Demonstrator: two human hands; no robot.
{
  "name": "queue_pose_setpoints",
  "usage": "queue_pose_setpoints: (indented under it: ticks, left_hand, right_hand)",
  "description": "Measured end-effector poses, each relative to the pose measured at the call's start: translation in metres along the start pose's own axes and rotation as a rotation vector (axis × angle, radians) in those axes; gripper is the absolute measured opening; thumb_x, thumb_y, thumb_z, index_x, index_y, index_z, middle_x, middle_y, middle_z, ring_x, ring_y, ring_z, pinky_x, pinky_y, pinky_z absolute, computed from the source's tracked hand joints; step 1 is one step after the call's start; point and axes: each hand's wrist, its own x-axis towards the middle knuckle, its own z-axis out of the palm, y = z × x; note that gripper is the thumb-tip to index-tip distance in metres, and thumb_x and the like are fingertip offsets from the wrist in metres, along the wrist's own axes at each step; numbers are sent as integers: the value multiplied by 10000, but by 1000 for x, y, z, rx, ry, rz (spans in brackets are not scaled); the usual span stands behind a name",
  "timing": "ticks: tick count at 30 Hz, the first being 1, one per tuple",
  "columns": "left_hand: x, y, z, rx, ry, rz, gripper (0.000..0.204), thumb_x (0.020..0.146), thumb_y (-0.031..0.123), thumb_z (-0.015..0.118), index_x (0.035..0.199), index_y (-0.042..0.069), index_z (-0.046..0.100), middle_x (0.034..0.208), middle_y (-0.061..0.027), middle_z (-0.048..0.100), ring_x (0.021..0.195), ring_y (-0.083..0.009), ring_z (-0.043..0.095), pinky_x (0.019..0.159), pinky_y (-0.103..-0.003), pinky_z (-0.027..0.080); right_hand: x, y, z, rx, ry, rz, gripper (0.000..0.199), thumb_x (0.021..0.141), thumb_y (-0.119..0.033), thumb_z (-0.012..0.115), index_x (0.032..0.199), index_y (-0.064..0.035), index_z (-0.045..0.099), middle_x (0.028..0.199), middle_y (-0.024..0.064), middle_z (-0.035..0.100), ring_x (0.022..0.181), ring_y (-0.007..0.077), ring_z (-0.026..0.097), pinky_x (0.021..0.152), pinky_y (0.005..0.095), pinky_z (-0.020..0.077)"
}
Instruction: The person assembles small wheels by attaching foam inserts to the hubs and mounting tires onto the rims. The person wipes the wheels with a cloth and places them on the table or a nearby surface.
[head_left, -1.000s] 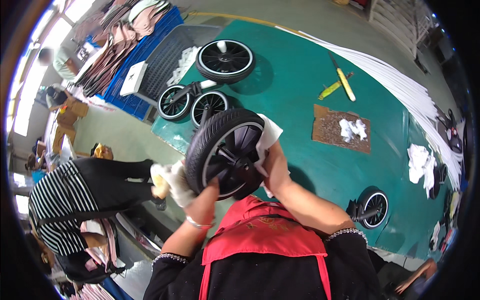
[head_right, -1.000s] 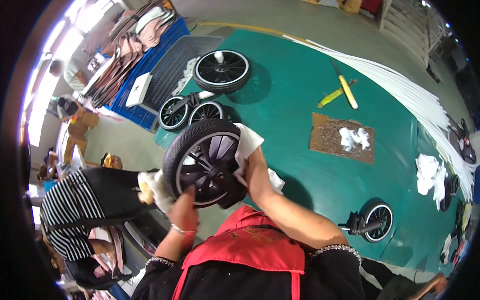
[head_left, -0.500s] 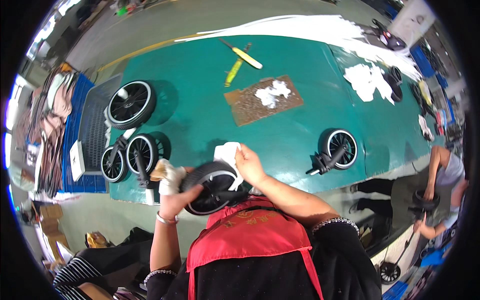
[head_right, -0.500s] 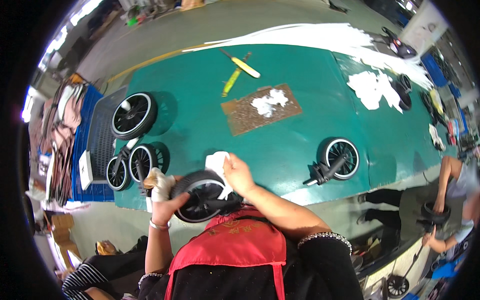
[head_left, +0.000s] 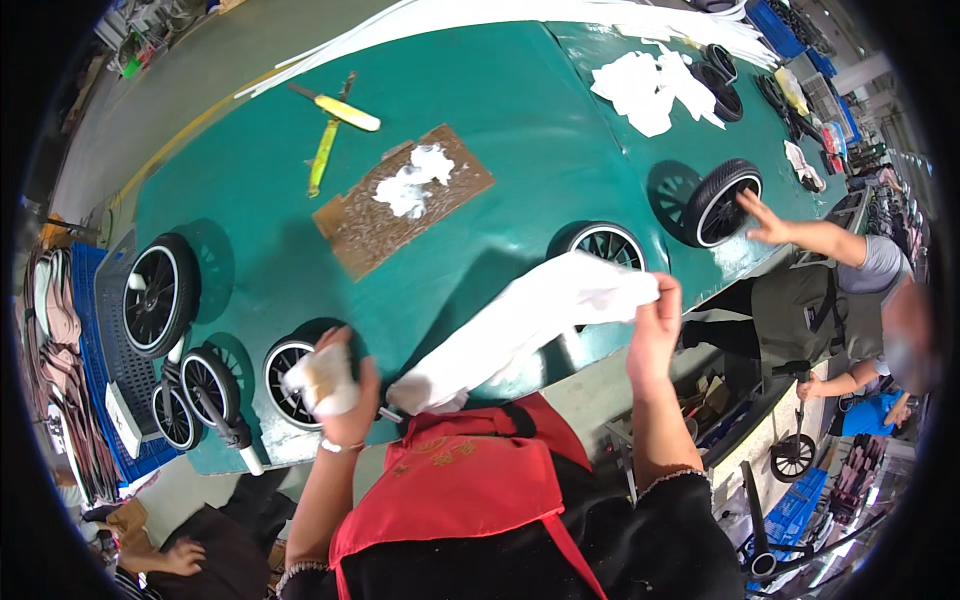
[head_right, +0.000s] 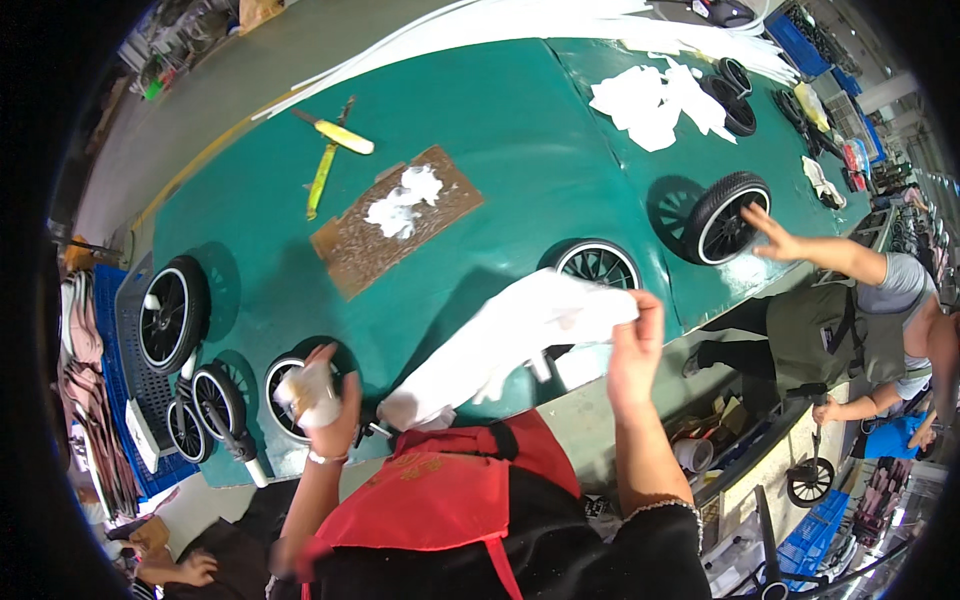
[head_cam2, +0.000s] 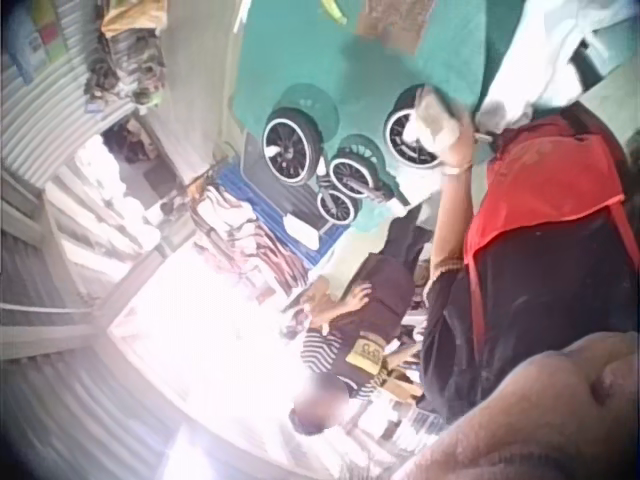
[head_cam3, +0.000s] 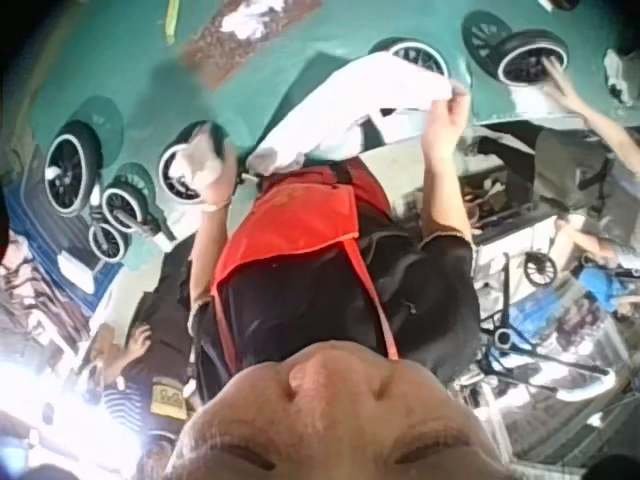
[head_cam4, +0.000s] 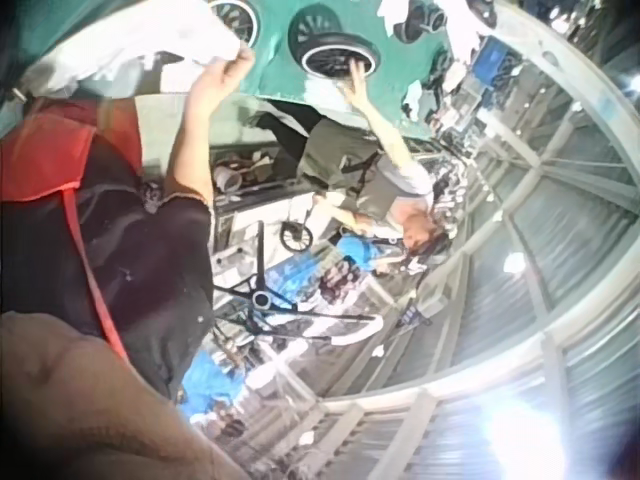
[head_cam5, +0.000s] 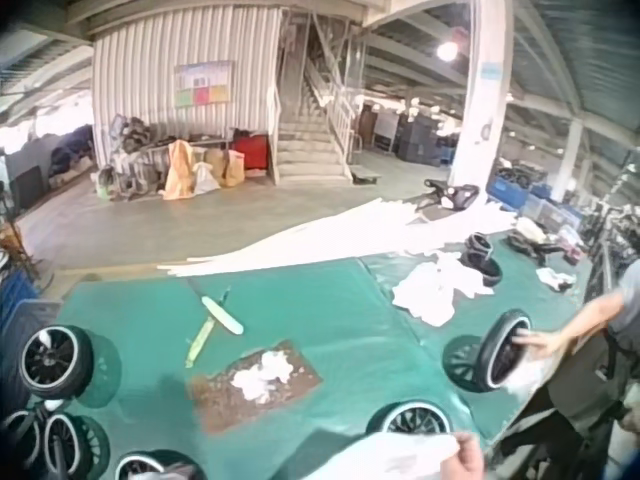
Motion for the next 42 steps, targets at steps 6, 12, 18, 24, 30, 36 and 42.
queue_pose_setpoints:
  ticks: [6, 12, 18, 24, 30, 36, 42]
  left_hand:
    - [101, 135, 143, -393, -528, 305, 896, 732, 439, 796, 1435, 21, 431, 1346, -207, 531, 1253, -387, 495, 1072, -418, 382]
    - [97, 185, 219, -278, -276, 257, 1007, 733, 480, 773, 1451, -68, 327, 1455, -252, 415, 1366, -415, 374, 1135, -465, 315]
    - [89, 207, 208, -268, -340, 201, 730, 732, 404, 799, 1267, -24, 546, 1108, -149, 624, 1018, -319, 589, 888, -432, 464]
    - [103, 169, 229, -710, -388, -545, 586, 725, 220, 824, 1192, -17, 560, 874, -55, 601, 758, -161, 584, 683, -304, 485]
    - [114, 159, 173, -694, -1190, -435, 422, 762, 245, 834, 1055, -2, 659, 944, -42, 665, 853, -114, 619, 754, -248, 502]
    - [41, 132, 158, -1034, -778, -347, 505, 744, 291, 836, 1120, 8, 654, 1124, -121, 618, 988, -210, 602, 849, -305, 485]
    - [61, 100, 6, -398, -340, -104, 501, 693, 220, 845, 1126, 38, 672, 891, -121, 617, 828, -255, 618, 764, -347, 504]
  right_hand:
    - [88, 12, -29, -271, 31, -101, 241, 944, -123, 634, 1169, -61, 573, 1083, 52, 632, 985, 152, 605, 856, 291, 492]
    - [123, 62, -4, -1226, -570, -577, 403, 778, -222, 722, 1174, -229, 646, 1269, 60, 570, 1262, 304, 484, 1101, 542, 333]
    - [127, 128, -76, -424, 146, 389, 354, 988, -304, 563, 1112, 15, 654, 987, 150, 693, 924, 240, 632, 870, 336, 468]
    - [-3, 154, -51, 251, 534, 780, 496, 1022, -366, 431, 1294, 37, 533, 1228, 123, 622, 1086, 229, 587, 962, 342, 439]
    - [-29, 85, -61, 433, 283, 936, 428, 1018, -298, 372, 1265, -3, 558, 1174, 129, 661, 1056, 257, 647, 928, 354, 508]
    - [-10, 92, -73, 458, 390, 987, 466, 1037, -354, 309, 1229, -29, 581, 1162, 116, 669, 1059, 280, 640, 973, 393, 491]
    - [61, 156, -194, -213, 436, 223, 327, 1049, -313, 506, 1172, -32, 621, 977, -33, 618, 832, 60, 532, 700, 209, 429]
